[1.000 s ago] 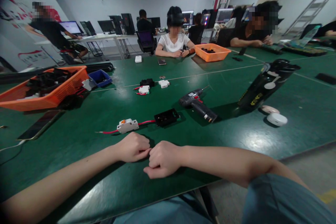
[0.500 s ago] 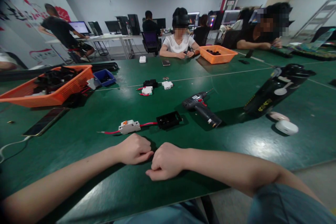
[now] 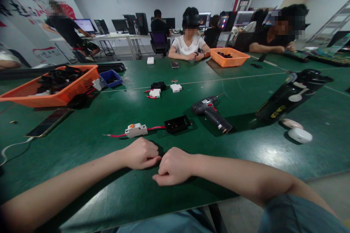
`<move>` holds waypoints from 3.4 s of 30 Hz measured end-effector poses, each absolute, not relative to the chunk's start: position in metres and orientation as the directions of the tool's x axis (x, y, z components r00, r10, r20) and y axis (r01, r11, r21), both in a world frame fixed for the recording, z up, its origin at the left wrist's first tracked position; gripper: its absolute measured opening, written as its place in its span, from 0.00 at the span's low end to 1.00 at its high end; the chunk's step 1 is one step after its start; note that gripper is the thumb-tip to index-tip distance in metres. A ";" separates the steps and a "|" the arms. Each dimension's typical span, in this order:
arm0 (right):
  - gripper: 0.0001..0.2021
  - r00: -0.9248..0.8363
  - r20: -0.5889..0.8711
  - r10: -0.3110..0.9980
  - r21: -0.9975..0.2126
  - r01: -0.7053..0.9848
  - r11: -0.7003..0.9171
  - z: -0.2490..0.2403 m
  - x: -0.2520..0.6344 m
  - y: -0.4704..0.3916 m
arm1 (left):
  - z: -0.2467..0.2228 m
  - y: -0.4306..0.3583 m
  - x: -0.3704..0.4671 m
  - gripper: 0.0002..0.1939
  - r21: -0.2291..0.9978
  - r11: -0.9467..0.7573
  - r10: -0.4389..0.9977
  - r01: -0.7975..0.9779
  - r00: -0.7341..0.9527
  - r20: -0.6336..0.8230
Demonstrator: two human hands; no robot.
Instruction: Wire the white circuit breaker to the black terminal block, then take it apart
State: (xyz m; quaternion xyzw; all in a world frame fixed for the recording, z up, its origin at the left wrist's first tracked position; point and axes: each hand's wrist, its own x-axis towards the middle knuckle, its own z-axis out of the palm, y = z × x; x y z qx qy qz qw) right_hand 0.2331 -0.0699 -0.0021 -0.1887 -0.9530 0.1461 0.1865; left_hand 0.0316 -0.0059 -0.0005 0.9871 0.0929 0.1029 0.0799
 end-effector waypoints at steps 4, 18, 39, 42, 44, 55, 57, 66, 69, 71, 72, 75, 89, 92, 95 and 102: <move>0.25 -0.868 0.269 0.416 -0.356 0.312 0.881 -0.001 0.234 -0.069 | 0.000 -0.006 0.032 0.19 0.173 -0.970 0.202 0.171 0.963 0.180; 0.16 -0.908 0.206 0.366 -0.525 0.213 0.824 0.004 0.243 -0.065 | 0.002 -0.007 0.032 0.19 0.159 -0.972 0.201 0.173 0.963 0.180; 0.27 -0.847 0.332 0.415 -0.429 0.256 0.866 -0.006 0.236 -0.067 | 0.000 -0.006 0.033 0.19 0.167 -0.971 0.199 0.170 0.963 0.181; 0.26 -0.848 0.311 0.428 -0.416 0.284 0.864 -0.007 0.236 -0.067 | 0.001 -0.006 0.033 0.19 0.174 -0.969 0.204 0.174 0.964 0.173; 0.26 -0.853 0.289 0.435 -0.404 0.304 0.863 -0.006 0.236 -0.067 | 0.001 -0.006 0.033 0.18 0.178 -0.968 0.206 0.176 0.964 0.169; 0.26 -0.886 0.222 0.408 -0.540 0.236 0.808 0.005 0.239 -0.064 | 0.002 -0.007 0.032 0.18 0.178 -0.968 0.210 0.179 0.962 0.176; 0.25 -0.894 0.181 0.410 -0.577 0.241 0.780 0.008 0.240 -0.064 | 0.002 -0.007 0.032 0.18 0.177 -0.968 0.210 0.179 0.961 0.178; 0.08 -0.928 0.149 0.341 -0.548 0.209 0.810 0.001 0.243 -0.063 | 0.002 -0.007 0.032 0.19 0.165 -0.971 0.202 0.173 0.962 0.183; 0.07 -0.925 0.155 0.347 -0.565 0.205 0.800 0.002 0.243 -0.062 | 0.001 -0.007 0.032 0.19 0.164 -0.971 0.200 0.172 0.963 0.179; 0.08 -0.921 0.169 0.350 -0.589 0.190 0.785 0.004 0.243 -0.062 | 0.002 -0.007 0.032 0.19 0.166 -0.970 0.204 0.176 0.963 0.175; 0.09 -0.920 0.175 0.351 -0.601 0.182 0.778 0.005 0.243 -0.062 | 0.002 -0.007 0.032 0.19 0.167 -0.970 0.206 0.177 0.963 0.173; 0.10 -0.914 0.181 0.362 -0.623 0.178 0.761 0.006 0.242 -0.061 | 0.003 -0.007 0.032 0.18 0.169 -0.969 0.211 0.183 0.963 0.166; 0.08 -0.911 0.110 0.397 -0.592 0.261 0.763 0.009 0.239 -0.062 | 0.002 -0.007 0.031 0.19 0.170 -0.971 0.200 0.170 0.963 0.182; 0.09 -0.918 0.088 0.388 -0.572 0.272 0.774 0.008 0.239 -0.062 | 0.002 -0.007 0.031 0.19 0.178 -0.969 0.203 0.170 0.961 0.187; 0.10 -0.919 0.116 0.376 -0.564 0.250 0.787 0.005 0.240 -0.062 | 0.001 -0.007 0.032 0.19 0.176 -0.968 0.208 0.177 0.961 0.181; 0.14 -0.911 0.199 0.361 -0.574 0.190 0.796 0.000 0.241 -0.062 | 0.002 -0.007 0.032 0.18 0.162 -0.970 0.212 0.184 0.962 0.173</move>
